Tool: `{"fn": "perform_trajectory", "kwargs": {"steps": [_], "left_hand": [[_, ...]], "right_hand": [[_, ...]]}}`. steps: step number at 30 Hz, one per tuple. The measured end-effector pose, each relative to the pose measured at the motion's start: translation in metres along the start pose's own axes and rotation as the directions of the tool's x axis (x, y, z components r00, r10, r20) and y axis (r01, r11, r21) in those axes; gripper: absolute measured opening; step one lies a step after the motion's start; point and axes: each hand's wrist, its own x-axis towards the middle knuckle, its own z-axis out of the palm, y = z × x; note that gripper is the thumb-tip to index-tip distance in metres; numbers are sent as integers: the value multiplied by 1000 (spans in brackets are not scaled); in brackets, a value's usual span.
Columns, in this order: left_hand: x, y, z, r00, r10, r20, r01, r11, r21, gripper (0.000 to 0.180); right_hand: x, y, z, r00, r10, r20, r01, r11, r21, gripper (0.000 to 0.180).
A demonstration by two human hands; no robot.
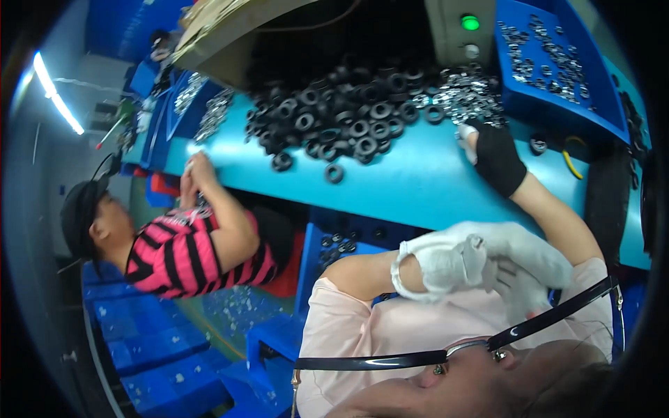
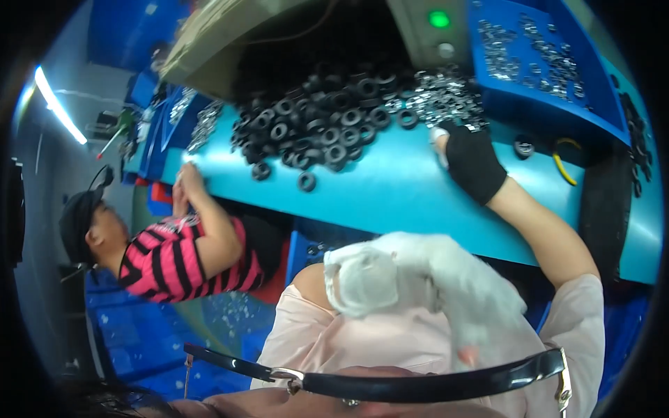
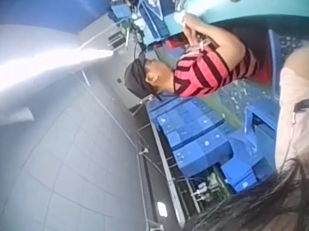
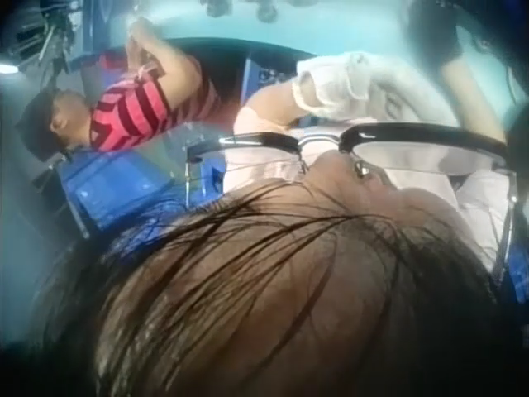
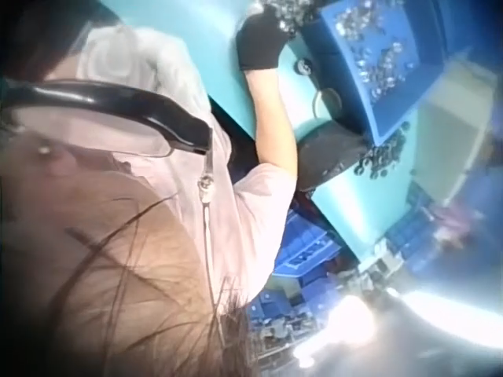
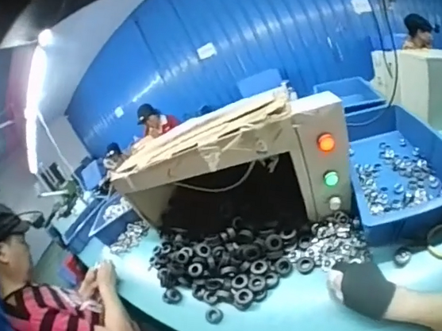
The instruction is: The person assembles rubber gaskets onto metal rings by hand at a production workstation.
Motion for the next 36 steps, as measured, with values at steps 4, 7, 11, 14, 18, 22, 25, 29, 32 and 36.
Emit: {"fn": "perform_trajectory", "kwargs": {"steps": [4, 7, 11, 14, 18, 22, 25, 29, 32, 36], "left_hand": [[19, -5, -3, 999, -17, 52, 25, 988, -154, 39], [19, -10, -9, 997, -7, 82, 22, 983, -183, 41], [12, -15, -5, 997, 20, 80, -2, 976, -219, 44], [11, -19, 0, 995, 50, 91, -27, 970, -240, 46], [25, -22, -19, 992, 92, 85, -65, 958, -279, 49], [19, -32, -21, 990, 133, 53, -111, 948, -298, 53], [29, -42, -22, 982, 166, 89, -138, 956, -259, 55], [41, -54, -11, 968, 215, 130, -185, 960, -211, 58], [38, -43, -11, 953, 260, 155, -234, 958, -168, 61], [28, -24, -53, 995, -68, 73, 51, 975, 215, 57]], "right_hand": [[0, -3, 7, 997, -4, -83, 4, 1000, 0, 21], [-5, 5, 16, 991, -33, -128, 35, 999, 14, 21], [1, 2, 9, 990, 8, -138, 1, 998, 64, 11], [-1, 2, 7, 991, 21, -134, -17, 1000, 25, 11], [-4, 7, 11, 982, 12, -189, -9, 1000, 15, 11], [0, 6, 14, 984, -30, -175, 37, 999, 35, 16], [1, 7, 15, 991, -6, -131, 12, 999, 51, 18], [4, 2, 14, 988, 3, -155, 5, 999, 54, 18], [7, -7, 7, 994, -15, -109, 24, 996, 82, 17], [-1, 0, 14, 981, -19, -194, 62, 974, 216, 43]]}}
